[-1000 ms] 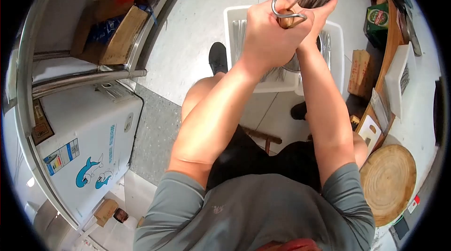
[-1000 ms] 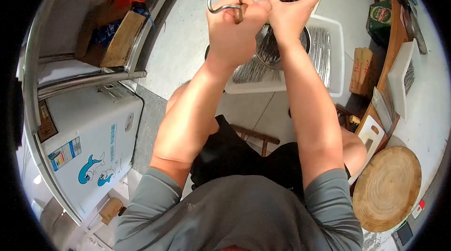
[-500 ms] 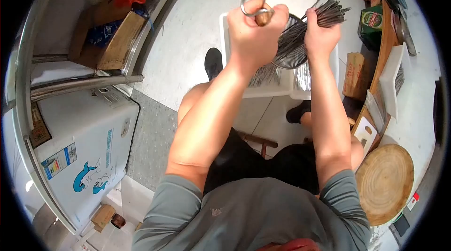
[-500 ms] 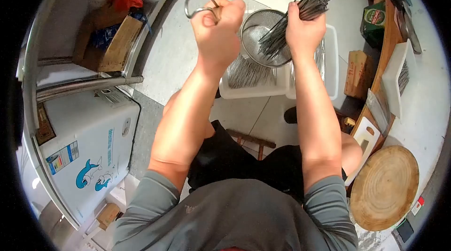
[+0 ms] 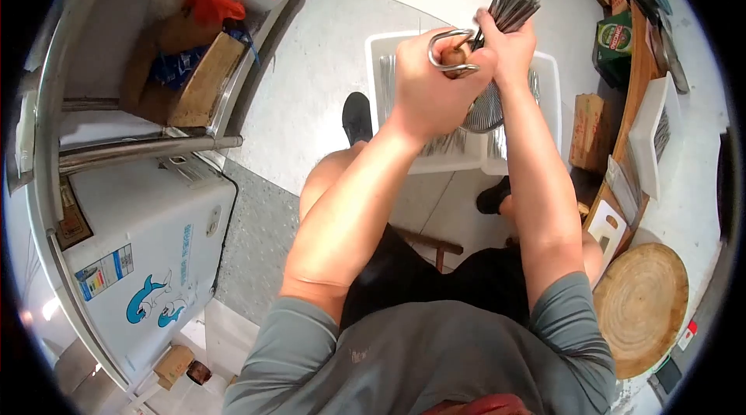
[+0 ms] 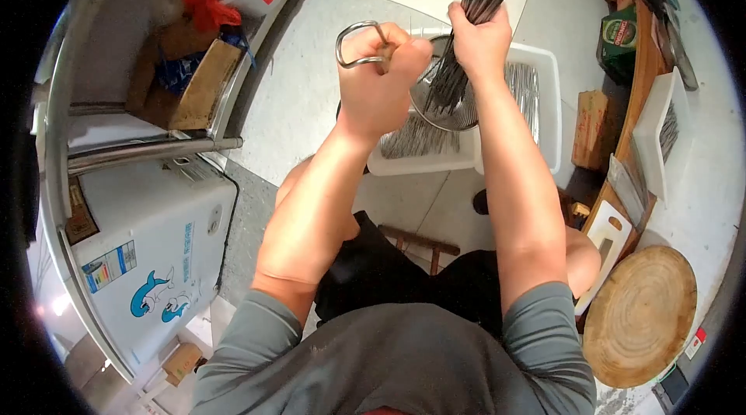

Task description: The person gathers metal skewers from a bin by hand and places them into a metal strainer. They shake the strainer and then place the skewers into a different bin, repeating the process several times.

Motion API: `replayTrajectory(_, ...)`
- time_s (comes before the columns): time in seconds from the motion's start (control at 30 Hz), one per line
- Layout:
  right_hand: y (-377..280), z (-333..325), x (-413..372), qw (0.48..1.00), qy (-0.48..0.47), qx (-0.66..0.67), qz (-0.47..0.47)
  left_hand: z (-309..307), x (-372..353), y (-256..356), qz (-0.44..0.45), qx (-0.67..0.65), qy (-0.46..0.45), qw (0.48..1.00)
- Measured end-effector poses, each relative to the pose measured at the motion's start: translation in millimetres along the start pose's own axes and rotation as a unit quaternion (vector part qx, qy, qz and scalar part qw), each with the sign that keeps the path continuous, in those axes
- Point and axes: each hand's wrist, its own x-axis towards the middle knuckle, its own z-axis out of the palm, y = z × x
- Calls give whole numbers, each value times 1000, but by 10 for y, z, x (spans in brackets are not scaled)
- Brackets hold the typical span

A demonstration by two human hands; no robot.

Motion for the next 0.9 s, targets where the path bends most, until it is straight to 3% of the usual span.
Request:
replayTrajectory(0.03, -53, -14, -11, 998, -35, 11, 46, -6, 16, 10, 2, -8, 11, 1000)
replayTrajectory(0.13, -295, -40, -109, 998, 26, 7, 50, -71, 62, 17, -42, 0, 71, 997)
replayTrajectory(0.3, -295, -213, -152, 996, 47, 66, -21, -97, 80, 99, -31, -38, 99, 994)
replayTrajectory(0.4, -70, -263, -82, 998, 24, 41, -33, -74, 40, 60, 28, -49, 60, 997)
replayTrajectory(0.5, -89, -266, -94, 998, 21, -50, -25, -71, 3, 55, 6, -26, 36, 999)
replayTrajectory(0.67, -87, -135, -19, 999, -31, -16, -21, -70, -6, 20, -3, -42, -4, 999)
replayTrajectory(0.83, -47, -20, 10, 991, -72, 81, 84, -72, 9, 43, -18, -60, 0, 998)
replayTrajectory(0.9, -110, -42, -13, 998, -32, -17, 43, -87, 32, 64, -6, -22, 20, 1000)
